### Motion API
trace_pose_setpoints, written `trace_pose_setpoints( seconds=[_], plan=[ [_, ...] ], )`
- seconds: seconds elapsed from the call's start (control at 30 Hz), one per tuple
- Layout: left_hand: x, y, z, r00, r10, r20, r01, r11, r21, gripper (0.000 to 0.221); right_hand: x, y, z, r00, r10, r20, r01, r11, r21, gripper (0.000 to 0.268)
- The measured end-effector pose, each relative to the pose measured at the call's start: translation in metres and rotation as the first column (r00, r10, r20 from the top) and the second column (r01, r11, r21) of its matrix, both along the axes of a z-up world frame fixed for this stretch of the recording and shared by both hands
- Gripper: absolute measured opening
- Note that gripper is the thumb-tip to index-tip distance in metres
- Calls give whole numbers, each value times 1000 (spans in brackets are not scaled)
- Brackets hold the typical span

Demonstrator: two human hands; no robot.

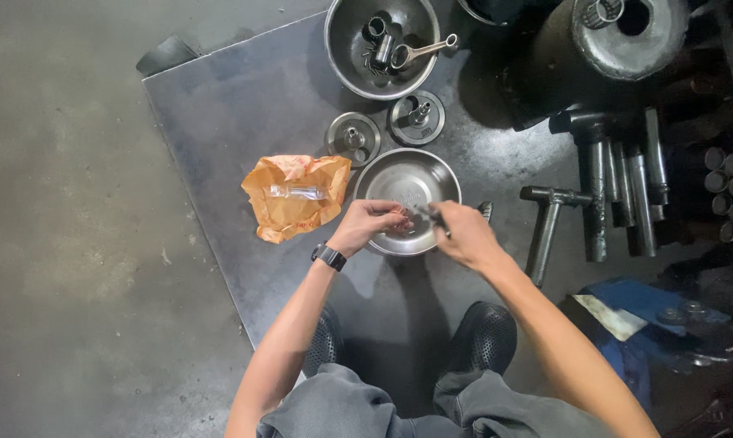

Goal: Cleaning a crankshaft and unpacking a new connecting rod kit for a motorcycle engine.

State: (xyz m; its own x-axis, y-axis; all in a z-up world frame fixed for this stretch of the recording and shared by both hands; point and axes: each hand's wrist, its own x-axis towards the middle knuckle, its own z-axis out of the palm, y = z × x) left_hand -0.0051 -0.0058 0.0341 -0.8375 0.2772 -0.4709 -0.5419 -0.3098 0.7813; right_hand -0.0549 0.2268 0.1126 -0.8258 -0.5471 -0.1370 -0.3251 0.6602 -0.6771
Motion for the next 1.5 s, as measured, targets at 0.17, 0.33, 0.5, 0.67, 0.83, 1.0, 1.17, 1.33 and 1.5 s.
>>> trace_pose_setpoints(
  seconds=[0.17,0.33,0.5,0.67,0.83,1.0,1.17,1.33,1.5],
  plan=[
    [2,7,1,928,-304,-216,152,837,-525,23,-31,34,-23,969,-247,2,241,948,209,29],
    [8,13,20,853,-468,-232,157,654,-740,22,-64,76,-67,952,-299,-72,296,827,478,28],
    [6,10,42,884,-358,-302,68,737,-673,21,-76,93,-86,943,-205,-264,306,846,436,45],
    [9,2,53,920,-218,-326,-38,778,-627,24,-42,78,-57,863,-306,-401,405,895,187,36],
    [11,5,59,957,-84,-279,-62,878,-475,23,3,71,-64,787,-543,292,505,840,201,52],
    [15,9,61,937,-120,-328,-59,872,-486,24,17,66,-96,542,-501,675,586,801,124,46],
    [15,3,68,940,-119,-319,-72,846,-528,23,24,61,-116,610,-367,702,581,810,-82,31],
    [17,2,67,974,-16,-228,-77,917,-392,25,32,68,-101,663,-452,598,605,793,-71,20],
    [16,7,71,979,65,-193,-112,964,-240,24,37,72,-70,720,-539,437,636,765,-105,15]
  ],
)
